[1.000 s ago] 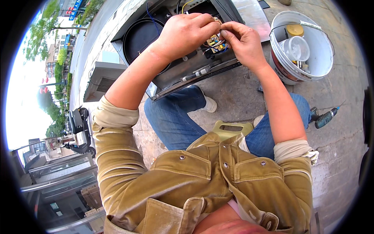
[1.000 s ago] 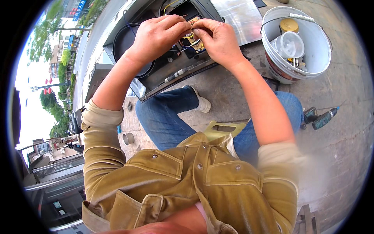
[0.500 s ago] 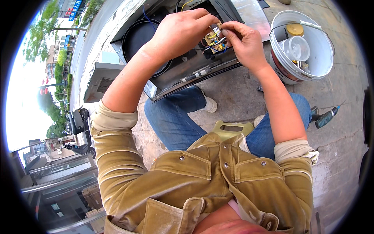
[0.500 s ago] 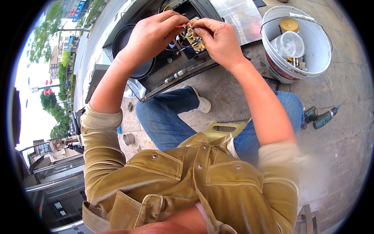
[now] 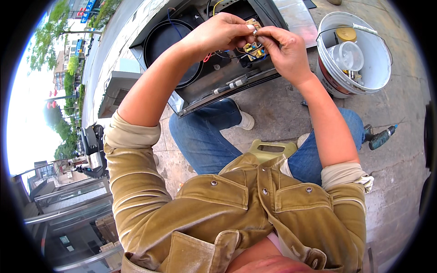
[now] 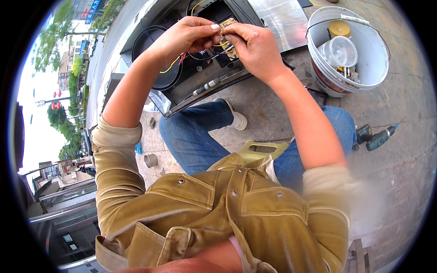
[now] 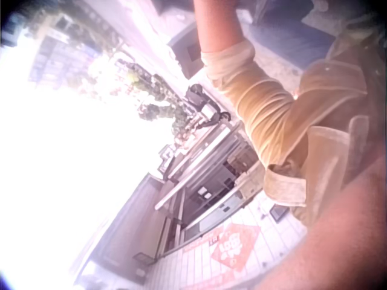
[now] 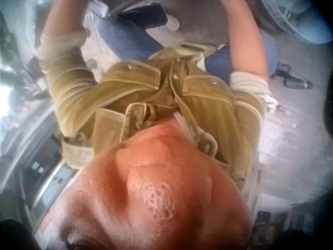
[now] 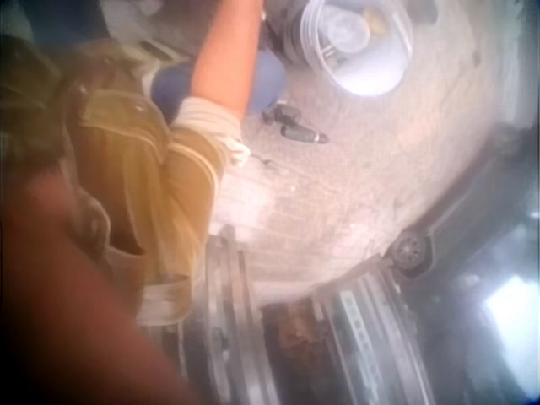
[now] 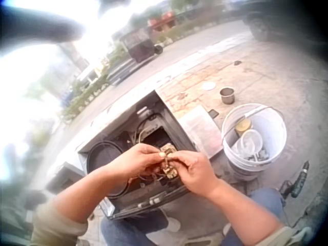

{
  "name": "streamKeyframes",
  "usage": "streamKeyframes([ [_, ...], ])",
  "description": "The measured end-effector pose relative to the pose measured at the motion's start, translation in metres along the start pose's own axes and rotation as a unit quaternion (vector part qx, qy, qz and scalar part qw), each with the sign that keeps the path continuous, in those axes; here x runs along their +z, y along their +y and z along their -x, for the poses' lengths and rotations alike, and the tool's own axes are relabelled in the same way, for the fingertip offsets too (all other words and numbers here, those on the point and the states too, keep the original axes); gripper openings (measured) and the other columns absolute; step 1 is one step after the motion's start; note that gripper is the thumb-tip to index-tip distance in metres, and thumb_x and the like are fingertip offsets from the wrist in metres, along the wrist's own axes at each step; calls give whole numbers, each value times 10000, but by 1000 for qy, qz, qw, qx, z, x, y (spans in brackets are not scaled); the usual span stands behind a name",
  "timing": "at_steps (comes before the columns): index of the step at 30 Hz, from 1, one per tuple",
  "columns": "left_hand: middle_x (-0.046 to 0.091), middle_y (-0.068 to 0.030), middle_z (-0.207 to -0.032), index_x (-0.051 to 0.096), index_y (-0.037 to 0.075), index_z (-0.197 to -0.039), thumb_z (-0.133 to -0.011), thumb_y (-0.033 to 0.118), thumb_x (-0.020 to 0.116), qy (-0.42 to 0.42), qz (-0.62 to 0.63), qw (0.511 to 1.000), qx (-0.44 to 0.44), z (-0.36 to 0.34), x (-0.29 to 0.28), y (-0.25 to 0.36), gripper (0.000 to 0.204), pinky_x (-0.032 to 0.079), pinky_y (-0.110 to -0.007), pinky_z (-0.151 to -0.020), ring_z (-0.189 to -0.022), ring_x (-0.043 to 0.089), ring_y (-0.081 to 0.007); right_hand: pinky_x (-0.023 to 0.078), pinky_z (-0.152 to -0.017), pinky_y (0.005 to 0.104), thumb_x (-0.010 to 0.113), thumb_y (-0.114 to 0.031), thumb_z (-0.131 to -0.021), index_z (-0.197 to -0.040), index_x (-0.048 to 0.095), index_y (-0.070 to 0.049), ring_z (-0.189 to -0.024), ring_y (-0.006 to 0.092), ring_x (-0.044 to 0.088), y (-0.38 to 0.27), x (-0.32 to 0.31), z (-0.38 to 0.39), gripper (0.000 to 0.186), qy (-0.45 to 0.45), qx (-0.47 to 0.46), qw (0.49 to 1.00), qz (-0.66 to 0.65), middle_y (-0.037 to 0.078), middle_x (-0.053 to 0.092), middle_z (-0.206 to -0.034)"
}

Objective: The person sits on a yellow stool outdoors and repairs the internal wiring of a metal appliance. They use pliers to strip and twist wires, connect them to a circuit board, and secure the connections with electrical tape. The person works methodically on the exposed components inside the open metal casing.

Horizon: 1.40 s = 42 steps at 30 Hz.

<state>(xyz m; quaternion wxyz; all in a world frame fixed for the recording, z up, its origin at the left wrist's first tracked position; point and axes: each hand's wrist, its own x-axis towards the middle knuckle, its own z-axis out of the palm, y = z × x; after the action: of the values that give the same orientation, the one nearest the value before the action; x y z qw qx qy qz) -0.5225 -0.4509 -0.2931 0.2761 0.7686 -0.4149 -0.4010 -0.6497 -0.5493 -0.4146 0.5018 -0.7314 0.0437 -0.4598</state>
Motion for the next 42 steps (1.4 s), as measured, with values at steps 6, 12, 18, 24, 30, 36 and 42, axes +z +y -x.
streamKeyframes([
  [6, 642, -37, -879, 654, 114, -941, -849, 198, 678, 233, -557, 679, 417, 10, 5, -3, 126, 520, -284, -586, -724, 652, -193, 510, -630, 246, 618, -69, -898, -994, 689, -15, -690, 116, 650, 9, -2, -1, 131, 13, 71, 993, -91, 74, 717, -828],
  [12, 627, -19, -908, 632, 120, -916, -827, 186, 692, 212, -594, 643, 434, 0, 2, -11, 126, 519, -287, -575, -713, 649, -197, 496, -604, 223, 630, -77, -893, -996, 695, -21, -674, 77, 633, 6, 0, -1, 134, 5, 88, 990, -107, 49, 714, -809],
  [18, 620, -100, -850, 603, 66, -947, -918, 173, 570, 160, -547, 754, 326, -1, 12, -2, 116, 506, -374, -615, -730, 631, -286, 516, -642, 249, 625, -74, -889, -997, 690, -18, -712, 129, 672, 7, -3, -1, 138, 8, 46, 997, -67, 83, 717, -828],
  [24, 629, -164, -831, 598, 7, -990, -994, 248, 500, 62, -326, 924, 192, -3, 0, -5, 260, 481, -362, -669, -746, 622, -285, 497, -638, 221, 601, -64, -918, -1035, 670, -4, -699, 86, 593, 6, -1, 0, 148, -1, 36, 998, -55, 34, 678, -823],
  [30, 582, -34, -795, 594, 64, -893, -804, 82, 588, 113, -551, 634, 532, 1, -9, 25, 91, 479, -306, -579, -682, 590, -193, 473, -613, 198, 584, -70, -940, -1059, 657, 5, -669, 39, 531, 11, -3, -1, 159, -11, 65, 995, -76, -6, 662, -819],
  [36, 563, -60, -787, 587, 81, -871, -750, 133, 610, 57, -573, 676, 460, 2, -7, 31, 133, 494, -360, -638, -718, 595, -245, 516, -640, 247, 630, -89, -884, -1007, 695, -18, -701, 111, 663, 6, -5, -2, 156, -14, 85, 994, -74, 83, 714, -810],
  [42, 626, -109, -821, 626, 47, -963, -919, 202, 577, 58, -469, 840, 266, -8, 2, 12, 169, 487, -350, -648, -734, 620, -277, 525, -671, 273, 638, -92, -879, -1006, 697, -17, -721, 149, 679, 7, -2, 2, 159, -3, 51, 997, -56, 93, 720, -835],
])
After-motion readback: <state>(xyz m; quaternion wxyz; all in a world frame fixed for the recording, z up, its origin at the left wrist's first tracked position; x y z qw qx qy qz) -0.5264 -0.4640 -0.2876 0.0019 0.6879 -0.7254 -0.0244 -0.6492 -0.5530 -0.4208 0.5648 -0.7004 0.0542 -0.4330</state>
